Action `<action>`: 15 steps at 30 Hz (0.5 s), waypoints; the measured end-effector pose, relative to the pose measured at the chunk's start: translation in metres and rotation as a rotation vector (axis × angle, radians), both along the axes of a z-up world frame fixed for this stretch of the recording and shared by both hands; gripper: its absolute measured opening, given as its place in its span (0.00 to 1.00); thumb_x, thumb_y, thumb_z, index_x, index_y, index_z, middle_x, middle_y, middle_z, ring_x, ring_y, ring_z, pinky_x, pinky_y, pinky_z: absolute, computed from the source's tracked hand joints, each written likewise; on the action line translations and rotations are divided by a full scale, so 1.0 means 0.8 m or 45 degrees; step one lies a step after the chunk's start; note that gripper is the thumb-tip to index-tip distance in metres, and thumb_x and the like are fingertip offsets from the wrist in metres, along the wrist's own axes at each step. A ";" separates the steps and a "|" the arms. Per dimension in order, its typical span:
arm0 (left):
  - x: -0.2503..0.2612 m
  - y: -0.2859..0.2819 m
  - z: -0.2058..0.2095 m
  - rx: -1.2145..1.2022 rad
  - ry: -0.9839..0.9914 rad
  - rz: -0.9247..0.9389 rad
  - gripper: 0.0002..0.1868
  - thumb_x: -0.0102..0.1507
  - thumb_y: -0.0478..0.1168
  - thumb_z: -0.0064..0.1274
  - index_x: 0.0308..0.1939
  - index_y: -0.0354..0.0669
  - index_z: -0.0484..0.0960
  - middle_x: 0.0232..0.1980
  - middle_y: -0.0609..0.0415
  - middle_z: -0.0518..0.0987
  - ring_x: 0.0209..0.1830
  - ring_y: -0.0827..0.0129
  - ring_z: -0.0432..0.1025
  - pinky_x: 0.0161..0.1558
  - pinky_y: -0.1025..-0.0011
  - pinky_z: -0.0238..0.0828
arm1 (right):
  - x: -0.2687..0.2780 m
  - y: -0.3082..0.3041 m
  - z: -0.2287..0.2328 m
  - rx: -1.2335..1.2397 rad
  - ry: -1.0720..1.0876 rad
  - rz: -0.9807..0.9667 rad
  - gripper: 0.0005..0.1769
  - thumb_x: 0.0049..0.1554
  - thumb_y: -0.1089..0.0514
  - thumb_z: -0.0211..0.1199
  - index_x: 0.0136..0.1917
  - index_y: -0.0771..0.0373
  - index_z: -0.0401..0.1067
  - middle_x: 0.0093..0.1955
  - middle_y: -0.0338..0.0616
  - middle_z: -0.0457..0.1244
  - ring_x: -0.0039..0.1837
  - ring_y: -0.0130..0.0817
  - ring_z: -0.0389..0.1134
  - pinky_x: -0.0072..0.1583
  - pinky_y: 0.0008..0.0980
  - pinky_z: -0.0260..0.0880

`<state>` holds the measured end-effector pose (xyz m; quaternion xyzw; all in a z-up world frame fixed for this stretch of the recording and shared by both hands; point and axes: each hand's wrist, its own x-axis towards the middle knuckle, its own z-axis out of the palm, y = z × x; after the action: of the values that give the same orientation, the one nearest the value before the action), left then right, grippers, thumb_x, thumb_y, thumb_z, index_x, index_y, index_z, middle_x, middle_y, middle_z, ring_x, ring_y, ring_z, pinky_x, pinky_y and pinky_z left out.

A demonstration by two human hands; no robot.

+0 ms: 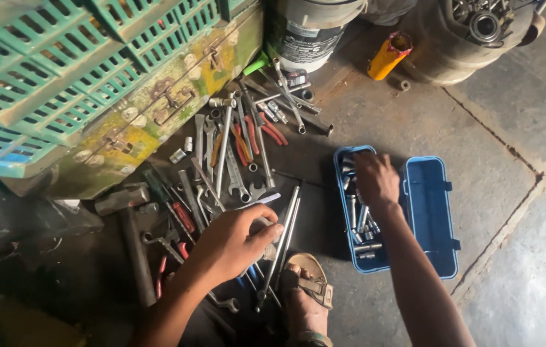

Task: Organizing various mechanical tools and inspecting a small engine part in a workshop environment.

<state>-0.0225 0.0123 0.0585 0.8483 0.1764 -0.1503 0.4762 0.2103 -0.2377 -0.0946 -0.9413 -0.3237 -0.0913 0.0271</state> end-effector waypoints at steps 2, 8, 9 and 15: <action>0.001 -0.002 -0.002 -0.002 -0.034 -0.034 0.19 0.63 0.58 0.53 0.44 0.50 0.83 0.26 0.51 0.82 0.27 0.65 0.78 0.35 0.65 0.71 | 0.006 -0.007 -0.035 0.221 0.150 0.055 0.21 0.53 0.67 0.60 0.60 0.57 0.76 0.58 0.42 0.68 0.60 0.48 0.68 0.55 0.44 0.71; 0.006 -0.001 0.018 0.029 0.143 -0.018 0.18 0.61 0.54 0.54 0.49 0.51 0.83 0.24 0.51 0.81 0.23 0.66 0.77 0.31 0.66 0.70 | -0.006 -0.018 -0.033 0.598 0.101 -0.121 0.13 0.60 0.64 0.59 0.56 0.58 0.78 0.54 0.45 0.69 0.58 0.50 0.69 0.58 0.45 0.71; 0.003 0.002 0.017 0.027 0.145 -0.037 0.18 0.61 0.54 0.54 0.49 0.51 0.83 0.24 0.51 0.81 0.23 0.66 0.77 0.31 0.66 0.70 | -0.013 -0.025 -0.032 0.596 0.099 -0.140 0.13 0.60 0.64 0.59 0.56 0.58 0.78 0.54 0.45 0.69 0.58 0.50 0.69 0.58 0.45 0.71; 0.000 0.015 0.000 -0.201 -0.010 0.029 0.18 0.62 0.51 0.55 0.47 0.44 0.82 0.25 0.58 0.84 0.21 0.75 0.75 0.28 0.71 0.70 | -0.073 -0.045 0.006 0.351 0.660 -0.629 0.13 0.58 0.52 0.64 0.57 0.50 0.78 0.54 0.45 0.70 0.52 0.51 0.73 0.54 0.48 0.73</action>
<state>-0.0222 0.0245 0.0587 0.8067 0.1717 -0.1551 0.5439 0.1516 -0.2739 -0.0896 -0.9704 -0.0543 0.1033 0.2117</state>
